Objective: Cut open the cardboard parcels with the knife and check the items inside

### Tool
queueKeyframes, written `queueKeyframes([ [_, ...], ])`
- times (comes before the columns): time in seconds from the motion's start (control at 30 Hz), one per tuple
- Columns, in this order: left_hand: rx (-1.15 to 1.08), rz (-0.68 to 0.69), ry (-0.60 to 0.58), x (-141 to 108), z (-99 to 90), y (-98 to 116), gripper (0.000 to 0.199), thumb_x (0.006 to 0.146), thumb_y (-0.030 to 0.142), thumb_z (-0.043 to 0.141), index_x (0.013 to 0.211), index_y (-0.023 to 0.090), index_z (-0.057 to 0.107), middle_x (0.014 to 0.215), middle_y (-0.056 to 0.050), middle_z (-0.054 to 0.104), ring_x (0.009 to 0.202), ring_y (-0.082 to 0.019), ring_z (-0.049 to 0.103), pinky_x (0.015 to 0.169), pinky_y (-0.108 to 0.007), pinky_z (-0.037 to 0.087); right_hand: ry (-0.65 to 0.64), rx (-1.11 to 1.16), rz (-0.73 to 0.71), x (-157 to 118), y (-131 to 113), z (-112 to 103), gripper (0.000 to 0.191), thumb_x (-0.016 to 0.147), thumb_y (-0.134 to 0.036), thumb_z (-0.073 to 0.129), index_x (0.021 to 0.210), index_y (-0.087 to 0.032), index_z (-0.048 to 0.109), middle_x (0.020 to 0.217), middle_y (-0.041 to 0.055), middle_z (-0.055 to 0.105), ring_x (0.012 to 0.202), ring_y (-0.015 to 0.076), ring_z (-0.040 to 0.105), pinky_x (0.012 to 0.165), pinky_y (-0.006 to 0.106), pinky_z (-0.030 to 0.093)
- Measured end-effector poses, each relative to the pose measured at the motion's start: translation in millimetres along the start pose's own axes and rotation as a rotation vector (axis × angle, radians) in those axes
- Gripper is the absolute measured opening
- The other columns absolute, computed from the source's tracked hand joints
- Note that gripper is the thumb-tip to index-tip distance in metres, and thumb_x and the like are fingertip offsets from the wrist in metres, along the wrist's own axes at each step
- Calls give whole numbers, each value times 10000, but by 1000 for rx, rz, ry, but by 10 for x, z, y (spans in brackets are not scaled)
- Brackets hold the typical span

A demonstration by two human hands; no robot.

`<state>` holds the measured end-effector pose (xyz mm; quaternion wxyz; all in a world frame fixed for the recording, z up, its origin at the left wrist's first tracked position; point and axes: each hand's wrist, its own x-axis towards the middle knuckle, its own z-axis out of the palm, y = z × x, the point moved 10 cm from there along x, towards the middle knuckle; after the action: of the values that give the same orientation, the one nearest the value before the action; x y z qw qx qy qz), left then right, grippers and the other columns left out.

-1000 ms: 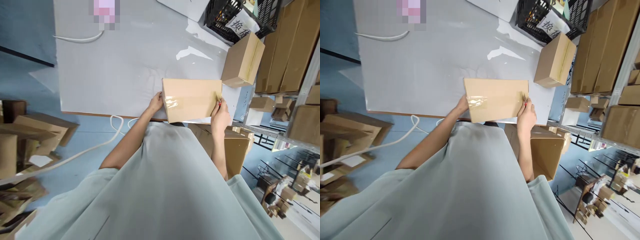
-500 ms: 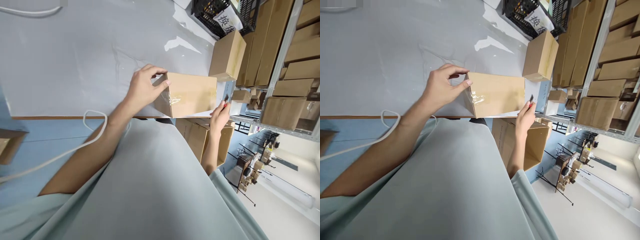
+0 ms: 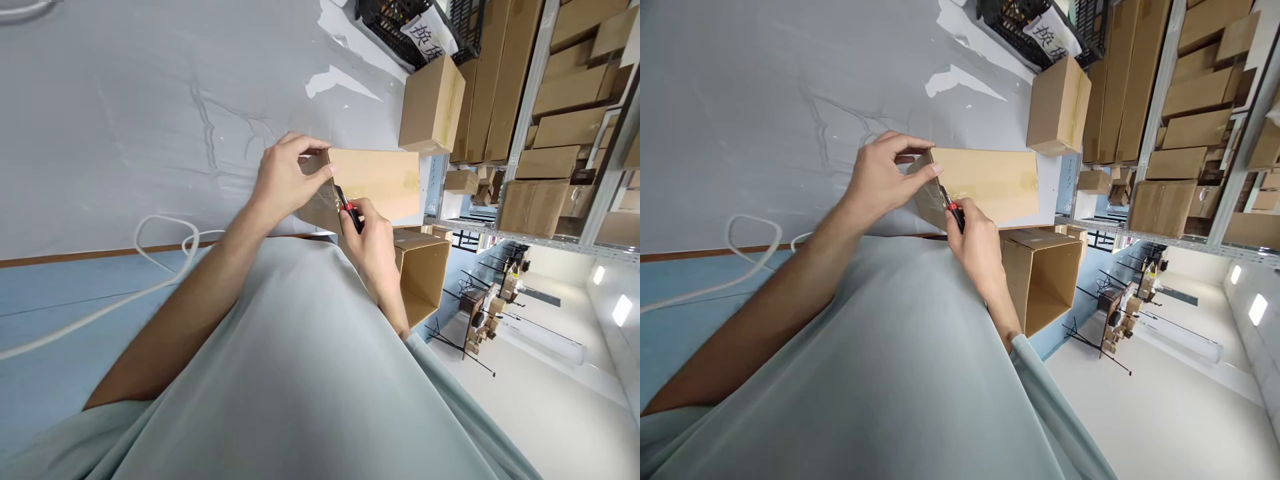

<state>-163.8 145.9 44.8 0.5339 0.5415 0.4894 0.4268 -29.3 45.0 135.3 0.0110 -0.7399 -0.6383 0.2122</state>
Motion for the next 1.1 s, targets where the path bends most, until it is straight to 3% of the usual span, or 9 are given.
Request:
queueKeyframes([
  [0.13, 12, -17, -20, 16, -21, 28, 515, 889, 509, 704, 1303, 213, 782, 1342, -60, 779, 1228, -238, 728, 1169, -476, 600, 39, 29, 18, 19, -30, -40, 165, 1167, -339, 520, 1236, -262, 648, 1107, 74, 816, 956, 251, 778, 874, 337, 546],
  [0.33, 116, -25, -140, 33, 74, -3, 723, 986, 736, 481, 1425, 197, 682, 1477, -40, 716, 1364, -253, 644, 1221, -509, 522, -20, -68, 99, 42, -198, -45, 172, 1174, -307, 489, 1247, -268, 640, 1113, 75, 821, 1003, 264, 793, 907, 348, 557],
  [0.57, 96, -28, -62, 23, 38, -46, 555, 951, 633, 600, 1294, 221, 742, 1341, -17, 749, 1229, -220, 693, 1182, -461, 560, -161, -297, 243, -13, -372, -73, 223, 1153, -216, 463, 1300, -243, 628, 1059, 111, 821, 984, 301, 787, 925, 400, 572],
  [0.7, 64, -23, -24, -60, 6, -55, 406, 941, 523, 686, 1240, 262, 772, 1297, -17, 769, 1205, -219, 711, 1166, -451, 575, -262, -378, 301, -173, -323, -55, 248, 1150, -231, 476, 1336, -243, 640, 1060, 122, 832, 977, 320, 789, 889, 394, 580],
  [0.93, 92, -29, -23, -33, 0, -59, 497, 966, 507, 634, 1383, 254, 726, 1401, -3, 750, 1247, -193, 678, 1179, -457, 569, -258, -331, 233, -141, -297, 137, 284, 1146, -228, 468, 1378, -193, 627, 1055, 146, 840, 945, 309, 782, 876, 376, 558],
  [1.03, 63, -21, 15, -31, -37, -24, 484, 945, 481, 677, 1361, 245, 752, 1376, -18, 767, 1212, -192, 715, 1168, -443, 597, -226, -221, 182, -325, -144, 12, 217, 1136, -323, 541, 1281, -235, 676, 996, 93, 838, 867, 279, 765, 804, 326, 519],
  [1.1, 38, -19, 37, -46, -41, -13, 462, 930, 451, 712, 1342, 250, 765, 1361, -26, 775, 1204, -204, 748, 1162, -446, 615, -91, -141, 179, -372, 140, -242, 239, 1139, -415, 550, 1221, -250, 703, 977, 72, 833, 834, 261, 752, 775, 311, 498],
])
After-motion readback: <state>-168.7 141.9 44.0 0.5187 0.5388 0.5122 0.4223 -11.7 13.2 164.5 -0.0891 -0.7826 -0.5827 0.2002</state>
